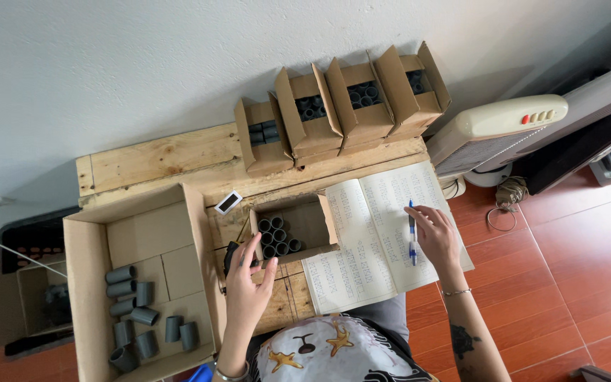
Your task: The person repeatedly picks up small gray pipe fittings from a cardboard box, measures their length with a tape measure, and records the measurements in a notebook. The person handles the fittings one at a time, measures each, and writes down the results.
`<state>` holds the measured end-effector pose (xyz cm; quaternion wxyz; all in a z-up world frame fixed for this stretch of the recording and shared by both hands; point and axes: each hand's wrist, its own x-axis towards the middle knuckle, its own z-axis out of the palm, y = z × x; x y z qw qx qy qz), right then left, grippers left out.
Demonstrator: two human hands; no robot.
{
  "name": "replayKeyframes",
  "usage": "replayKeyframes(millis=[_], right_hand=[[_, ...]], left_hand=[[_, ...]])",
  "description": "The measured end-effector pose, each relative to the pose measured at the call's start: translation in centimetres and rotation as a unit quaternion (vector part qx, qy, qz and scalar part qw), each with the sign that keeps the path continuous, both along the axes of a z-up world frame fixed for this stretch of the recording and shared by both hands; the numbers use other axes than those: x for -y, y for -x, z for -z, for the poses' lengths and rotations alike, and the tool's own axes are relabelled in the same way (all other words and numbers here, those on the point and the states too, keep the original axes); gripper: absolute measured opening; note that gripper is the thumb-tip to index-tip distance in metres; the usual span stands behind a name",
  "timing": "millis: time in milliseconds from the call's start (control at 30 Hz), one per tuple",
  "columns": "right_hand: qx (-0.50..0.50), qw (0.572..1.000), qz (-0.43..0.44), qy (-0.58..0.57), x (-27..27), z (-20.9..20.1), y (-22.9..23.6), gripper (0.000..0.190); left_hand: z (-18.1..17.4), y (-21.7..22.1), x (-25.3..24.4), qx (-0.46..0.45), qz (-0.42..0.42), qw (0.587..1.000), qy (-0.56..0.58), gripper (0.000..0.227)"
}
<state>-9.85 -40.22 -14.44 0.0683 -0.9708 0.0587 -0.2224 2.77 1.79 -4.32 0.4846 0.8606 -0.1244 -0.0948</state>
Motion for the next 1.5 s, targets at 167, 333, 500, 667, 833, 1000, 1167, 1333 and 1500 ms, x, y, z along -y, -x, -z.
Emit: replayKeyframes(millis=[167,333,500,667,833,1000,1167,1333,1500], right_hand=[[-0.050,0.999,0.009,0.002,0.6,0.2,-0.4,0.041],[-0.041,0.999,0.012,-0.025,0.7,0.2,0.1,0.041],[0.010,0.998,0.008,-0.069,-1.1,-1.8,-0.6,0.033],[0.046,0.986,-0.055,-0.150,-5.8,-4.0,-3.4,0.031],[0.071,0.974,-0.142,-0.160,-11.9,-7.8,-7.1,0.032],[0.105,0.952,-0.222,-0.184,-16.3,-10.4,-10.1,0.031],[0.103,0.936,-0.263,-0.210,-19.2,-11.9,-11.6,0.032],[0.079,0.927,-0.275,-0.243,-21.2,-12.9,-12.3,0.028],[0.037,0.908,-0.280,-0.311,-23.2,-14.6,-12.7,0.020]], left_hand=[[0.1,-0.1,-0.1,-0.008,-0.003,1.000,-0.005,0.055],[0.1,-0.2,0.0,-0.012,0.003,1.000,-0.003,0.054],[-0.3,-0.3,-0.2,-0.003,0.023,1.000,0.009,0.052],[-1.7,-0.2,-1.3,0.021,0.024,0.999,-0.011,0.050],[-3.9,-1.1,-6.0,0.158,-0.030,0.984,-0.077,0.031],[-2.4,-1.5,-12.3,-0.010,-0.117,0.921,-0.372,0.011],[1.5,-0.1,-14.8,-0.224,-0.089,0.869,-0.433,0.025],[3.1,0.8,-15.5,-0.239,-0.072,0.866,-0.433,0.015],[-0.4,0.3,-14.0,-0.036,-0.126,0.925,-0.357,0.025]])
